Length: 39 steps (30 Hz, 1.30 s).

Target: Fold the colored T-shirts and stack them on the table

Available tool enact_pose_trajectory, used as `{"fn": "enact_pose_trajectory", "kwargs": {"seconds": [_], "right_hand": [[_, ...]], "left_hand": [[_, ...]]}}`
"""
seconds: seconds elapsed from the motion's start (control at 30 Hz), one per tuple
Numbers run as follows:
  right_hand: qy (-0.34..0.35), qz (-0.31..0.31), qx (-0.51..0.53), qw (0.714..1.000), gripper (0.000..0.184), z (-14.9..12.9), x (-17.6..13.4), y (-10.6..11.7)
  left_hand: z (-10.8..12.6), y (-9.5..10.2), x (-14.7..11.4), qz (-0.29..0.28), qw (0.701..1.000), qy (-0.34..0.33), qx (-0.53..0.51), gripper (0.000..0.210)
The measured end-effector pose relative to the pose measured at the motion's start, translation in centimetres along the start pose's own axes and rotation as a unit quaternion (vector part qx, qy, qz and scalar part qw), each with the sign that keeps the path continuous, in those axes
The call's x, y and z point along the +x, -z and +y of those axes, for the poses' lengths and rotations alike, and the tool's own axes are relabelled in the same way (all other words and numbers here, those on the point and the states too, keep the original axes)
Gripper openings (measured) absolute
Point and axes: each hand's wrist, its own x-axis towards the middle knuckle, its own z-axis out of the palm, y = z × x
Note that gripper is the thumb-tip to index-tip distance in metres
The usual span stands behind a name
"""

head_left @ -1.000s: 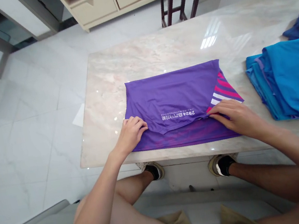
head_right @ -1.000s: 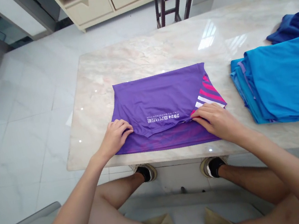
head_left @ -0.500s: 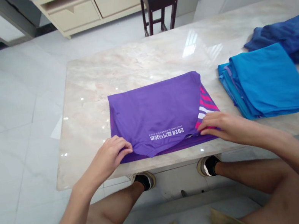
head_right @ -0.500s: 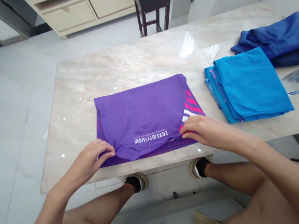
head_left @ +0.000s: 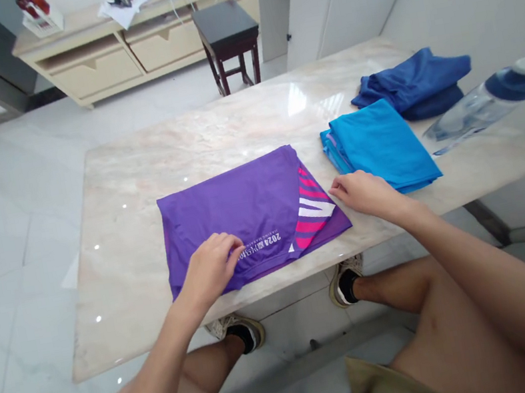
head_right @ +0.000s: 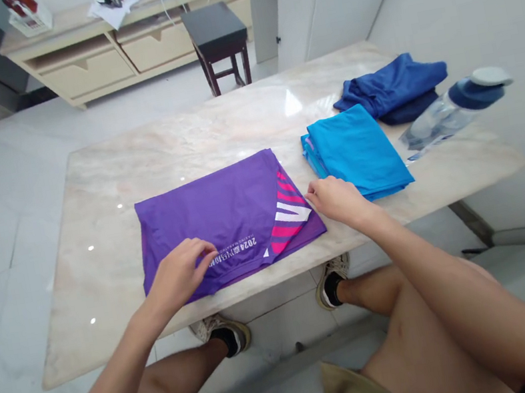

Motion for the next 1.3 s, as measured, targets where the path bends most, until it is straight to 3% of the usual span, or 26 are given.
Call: {"fn": "enact_pose_trajectory", "kwargs": {"seconds": [0.13, 0.23, 0.3, 0.47, 0.57, 0.7, 0.77, 0.83, 0.9, 1.03, 1.1, 1.2, 1.3], "right_hand": [[-0.020, -0.045, 0.021, 0.999, 0.047, -1.2, -0.3, -1.1], [-0.034, -0.049, 0.035, 0.998, 0.040, -1.8, -0.1, -1.8], [-0.033, -0.037, 0.072, 0.996, 0.028, -2.0, 0.2, -2.0], [0.006, -0.002, 0.225, 0.974, 0.021, -2.3, 0.9, -1.8], [0.031, -0.013, 0.348, 0.937, 0.027, -2.3, 1.1, -1.4], [-0.102, -0.092, 0.453, 0.881, 0.044, -1.7, 2.0, -1.5], [-0.152, -0.108, 0.444, 0.877, 0.053, -1.3, 2.7, -2.0], [-0.160, -0.068, 0.412, 0.894, 0.051, -1.2, 3.4, -2.8], [-0.142, 0.011, 0.382, 0.913, 0.041, -1.4, 3.9, -3.6], [-0.047, 0.133, 0.408, 0.902, 0.031, -3.2, 3.6, -3.6], [0.041, 0.199, 0.404, 0.892, 0.032, -4.8, 3.1, -2.5], [0.141, 0.262, 0.399, 0.867, 0.031, -7.9, 3.0, -0.4], [0.137, 0.172, 0.473, 0.853, 0.045, -11.6, 4.0, 1.3]], "left_hand": [[5.2, -2.4, 1.7, -0.041, 0.998, -0.043, -0.013, 0.013], [8.7, -4.2, 2.5, -0.043, 0.996, -0.049, -0.054, 0.010], [11.4, -5.4, 3.5, -0.020, 0.996, -0.016, -0.085, 0.012], [18.0, -7.8, 8.0, 0.002, 0.988, 0.120, -0.099, 0.063], [19.8, -8.3, 10.5, 0.004, 0.979, 0.185, -0.090, 0.044], [20.2, -8.5, 10.3, 0.004, 0.967, 0.219, -0.128, 0.034], [20.5, -8.4, 8.7, -0.001, 0.961, 0.208, -0.181, 0.030], [20.7, -8.2, 6.8, -0.022, 0.955, 0.185, -0.229, 0.021], [20.4, -7.5, 4.9, -0.041, 0.949, 0.167, -0.263, 0.017], [17.0, -5.5, 2.1, -0.052, 0.931, 0.152, -0.328, 0.022], [14.2, -4.5, 1.0, -0.048, 0.891, 0.150, -0.426, 0.020], [10.2, -3.6, -0.4, -0.016, 0.784, 0.150, -0.602, 0.014], [6.8, -2.9, -1.9, 0.024, 0.694, 0.183, -0.696, 0.010]]}}
